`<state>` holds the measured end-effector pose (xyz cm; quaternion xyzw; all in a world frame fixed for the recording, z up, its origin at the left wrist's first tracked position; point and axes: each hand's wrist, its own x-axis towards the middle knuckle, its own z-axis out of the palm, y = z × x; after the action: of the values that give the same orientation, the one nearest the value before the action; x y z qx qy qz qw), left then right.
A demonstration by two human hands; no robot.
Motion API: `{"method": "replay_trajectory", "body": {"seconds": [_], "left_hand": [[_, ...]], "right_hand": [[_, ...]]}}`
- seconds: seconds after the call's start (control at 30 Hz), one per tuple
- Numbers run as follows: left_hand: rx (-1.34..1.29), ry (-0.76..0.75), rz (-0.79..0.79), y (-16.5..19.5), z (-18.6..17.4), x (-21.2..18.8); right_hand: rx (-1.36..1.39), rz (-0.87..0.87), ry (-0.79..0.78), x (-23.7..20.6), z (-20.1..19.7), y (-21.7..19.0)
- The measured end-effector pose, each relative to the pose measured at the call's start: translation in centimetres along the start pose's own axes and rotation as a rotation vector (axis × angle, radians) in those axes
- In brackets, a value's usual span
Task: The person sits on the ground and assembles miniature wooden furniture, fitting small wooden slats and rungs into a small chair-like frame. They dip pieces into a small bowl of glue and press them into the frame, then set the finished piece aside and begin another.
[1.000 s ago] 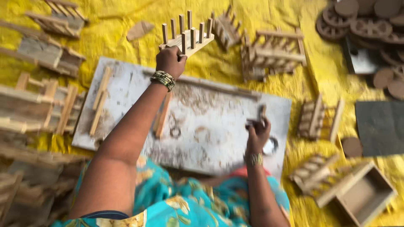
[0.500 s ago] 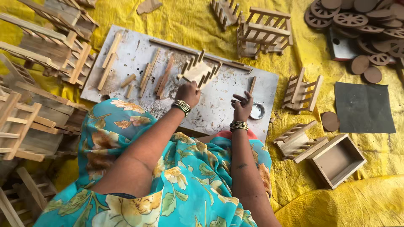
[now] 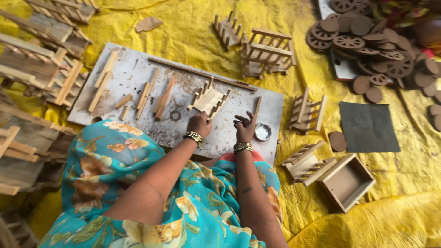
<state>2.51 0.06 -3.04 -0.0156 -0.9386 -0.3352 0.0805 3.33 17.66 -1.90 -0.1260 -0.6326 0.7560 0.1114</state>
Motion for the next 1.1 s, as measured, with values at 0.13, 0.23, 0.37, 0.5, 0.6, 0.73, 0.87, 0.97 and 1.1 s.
{"method": "replay_trajectory", "body": {"seconds": [0.13,0.23,0.37,0.5,0.6,0.73,0.87,0.97,1.1], "left_hand": [[-0.064,-0.003,-0.077,0.1,1.7,-1.6],[-0.041,-0.106,-0.076,0.2,2.7,-2.7],[0.074,-0.228,-0.048,0.4,3.3,-3.7],[0.169,-0.355,-0.028,0.0,4.0,-4.3],[0.210,-0.371,0.019,-0.6,4.8,-4.4],[0.126,-0.341,0.062,-0.7,4.8,-4.4],[0.127,-0.395,0.143,-1.8,2.2,-5.1],[-0.036,-0.306,0.173,-4.7,-1.4,-5.0],[-0.386,0.007,-0.098,-8.8,-3.2,-1.2]], "right_hand": [[0.048,0.172,-0.011,-0.3,0.2,0.8],[0.106,0.280,-0.050,0.0,0.3,1.6],[0.074,0.331,-0.059,0.3,0.6,2.6],[0.096,0.372,-0.085,0.7,0.7,3.2],[0.069,0.351,-0.097,0.7,0.7,3.5],[0.045,0.372,-0.092,0.9,0.7,3.7],[0.070,0.389,-0.068,1.1,0.2,3.8],[0.105,0.422,-0.039,1.5,0.0,4.0],[0.082,0.424,-0.035,1.9,0.4,4.3]]}}
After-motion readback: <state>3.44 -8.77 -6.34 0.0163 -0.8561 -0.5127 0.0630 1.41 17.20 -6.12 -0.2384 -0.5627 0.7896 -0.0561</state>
